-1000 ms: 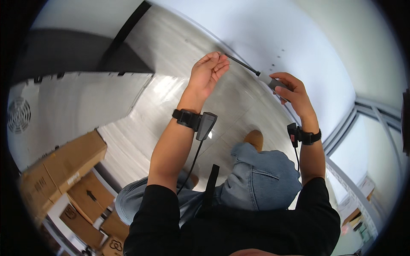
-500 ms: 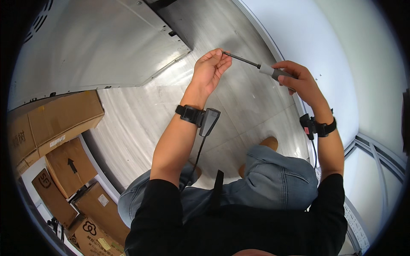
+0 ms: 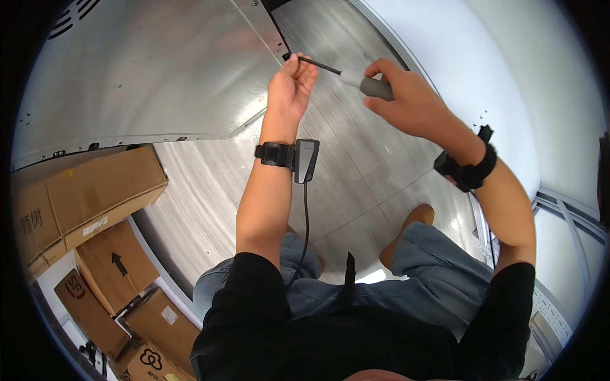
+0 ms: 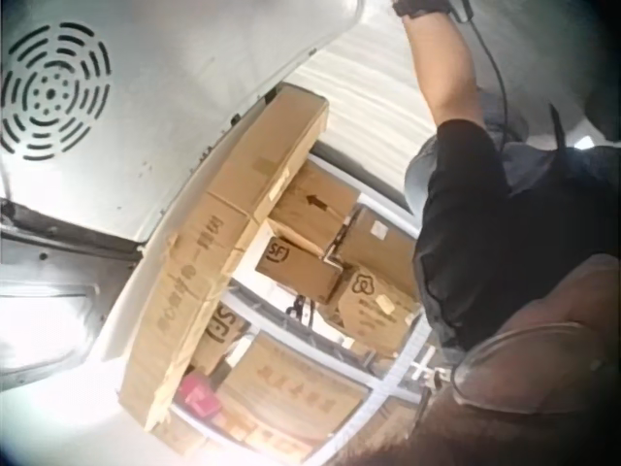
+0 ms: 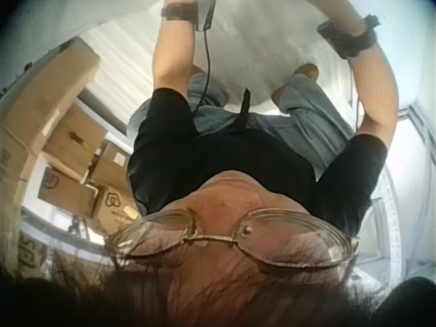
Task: The person uses a screwdriver to fasten screws into a white metal panel, then wipes the surface of a black electronic device with a blue cloth.
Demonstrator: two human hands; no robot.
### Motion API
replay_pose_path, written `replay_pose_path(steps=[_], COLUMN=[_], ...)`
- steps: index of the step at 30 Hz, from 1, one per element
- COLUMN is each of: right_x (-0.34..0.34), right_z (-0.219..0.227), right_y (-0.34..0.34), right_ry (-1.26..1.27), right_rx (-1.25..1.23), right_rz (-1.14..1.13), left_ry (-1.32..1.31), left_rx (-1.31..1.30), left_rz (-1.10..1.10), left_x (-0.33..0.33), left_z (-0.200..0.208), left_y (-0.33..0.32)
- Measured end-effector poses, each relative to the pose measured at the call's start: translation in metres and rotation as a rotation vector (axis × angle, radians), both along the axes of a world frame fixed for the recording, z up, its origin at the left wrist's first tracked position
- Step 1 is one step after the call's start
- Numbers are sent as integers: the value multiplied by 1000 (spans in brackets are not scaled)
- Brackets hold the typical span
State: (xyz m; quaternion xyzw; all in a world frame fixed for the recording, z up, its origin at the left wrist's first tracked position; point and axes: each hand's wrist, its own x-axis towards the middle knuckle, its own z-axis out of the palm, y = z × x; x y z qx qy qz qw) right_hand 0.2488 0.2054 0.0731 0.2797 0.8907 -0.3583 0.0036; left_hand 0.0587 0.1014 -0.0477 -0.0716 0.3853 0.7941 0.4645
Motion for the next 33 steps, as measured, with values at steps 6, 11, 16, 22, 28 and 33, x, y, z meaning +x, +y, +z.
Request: replay_pose_path(steps=[6, 11, 16, 22, 28, 33], right_x=[1, -14, -26, -27, -29, -29], right_z=[-44, -69, -79, -84, -81, -79], right_y=[-56, -103, -115, -115, -113, -112], right_ry=[235, 471, 537, 593, 568, 529], right_rx=[-455, -777, -841, -808, -815, -762], right_rz=[-313, -527, -549, -550, -545, -549], left_ry=[203, 396, 415, 327, 347, 314], left_rx=[-136, -220, -200, -171, -197, -184], left_rz=[76, 135, 139, 140, 109, 122], left_x=[-9, -11, -20, -23, -23, -24], left_z=[21, 20, 15, 17, 21, 20], left_y=[0, 1, 1, 4, 5, 4])
